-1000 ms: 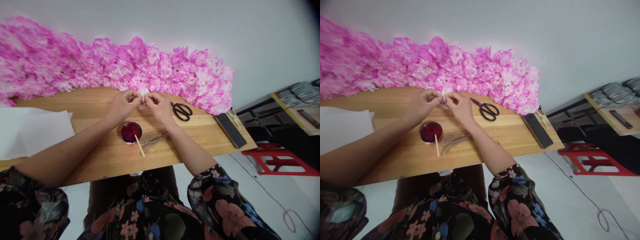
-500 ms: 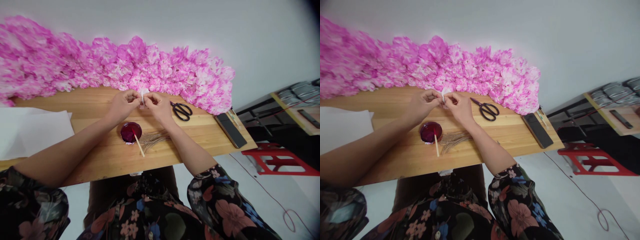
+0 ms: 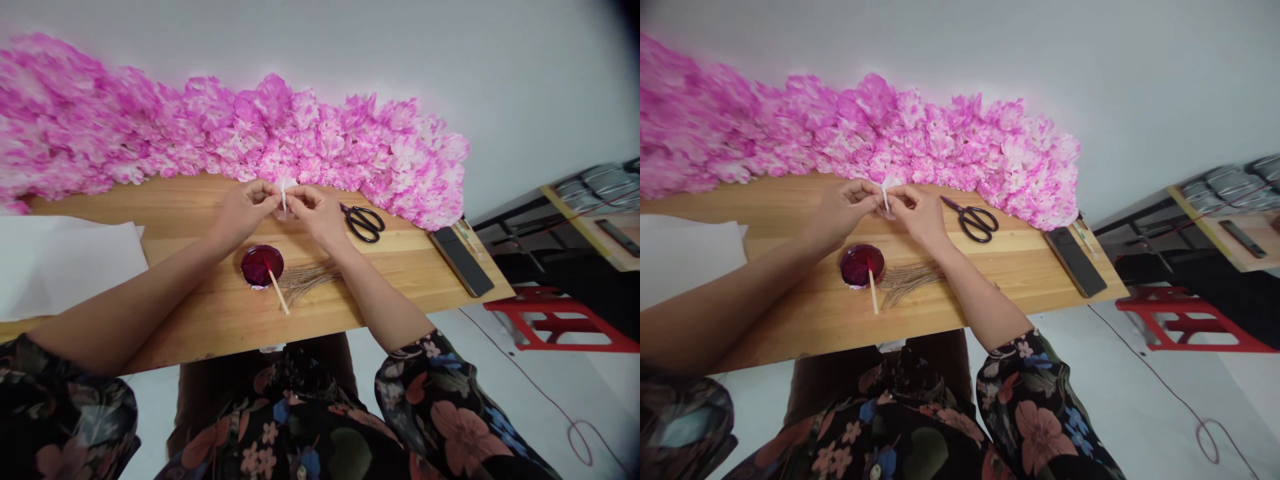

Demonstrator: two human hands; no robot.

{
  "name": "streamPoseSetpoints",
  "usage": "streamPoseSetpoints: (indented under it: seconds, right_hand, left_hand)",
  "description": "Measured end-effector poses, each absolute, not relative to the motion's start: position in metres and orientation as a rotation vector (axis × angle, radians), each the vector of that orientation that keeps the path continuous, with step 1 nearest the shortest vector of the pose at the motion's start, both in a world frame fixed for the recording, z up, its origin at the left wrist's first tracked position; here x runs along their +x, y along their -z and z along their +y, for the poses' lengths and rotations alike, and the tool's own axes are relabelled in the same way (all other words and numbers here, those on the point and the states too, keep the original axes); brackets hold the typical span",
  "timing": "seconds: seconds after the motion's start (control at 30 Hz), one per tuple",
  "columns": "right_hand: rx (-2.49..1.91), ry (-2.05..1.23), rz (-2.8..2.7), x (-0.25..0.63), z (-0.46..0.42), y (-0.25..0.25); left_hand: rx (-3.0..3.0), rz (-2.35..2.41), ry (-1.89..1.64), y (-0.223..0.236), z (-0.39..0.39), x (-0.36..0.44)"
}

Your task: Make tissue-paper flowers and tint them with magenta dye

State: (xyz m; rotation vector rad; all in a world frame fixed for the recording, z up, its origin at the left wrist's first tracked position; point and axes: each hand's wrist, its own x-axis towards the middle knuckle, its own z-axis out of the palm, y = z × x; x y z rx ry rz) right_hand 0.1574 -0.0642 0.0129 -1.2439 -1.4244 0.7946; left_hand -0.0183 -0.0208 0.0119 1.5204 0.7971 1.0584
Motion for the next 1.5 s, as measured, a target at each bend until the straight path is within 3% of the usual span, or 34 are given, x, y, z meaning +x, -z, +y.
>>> streamPoseSetpoints:
  seconds: [0.4,1.5]
  right_hand:
    - [-1.311,-0.609,-1.505,0.1517,-0.0722,-0.0228]
    - [-1.283,-0.649,-1.505,0.1529,-0.0715,-0.0206]
  left_hand:
    - [1.765,0.939,-1.093,-0.0172,-0.0256,-0.0219]
    - [1.668,0.898,-1.078,-0.0135,-0.023,-0.0212]
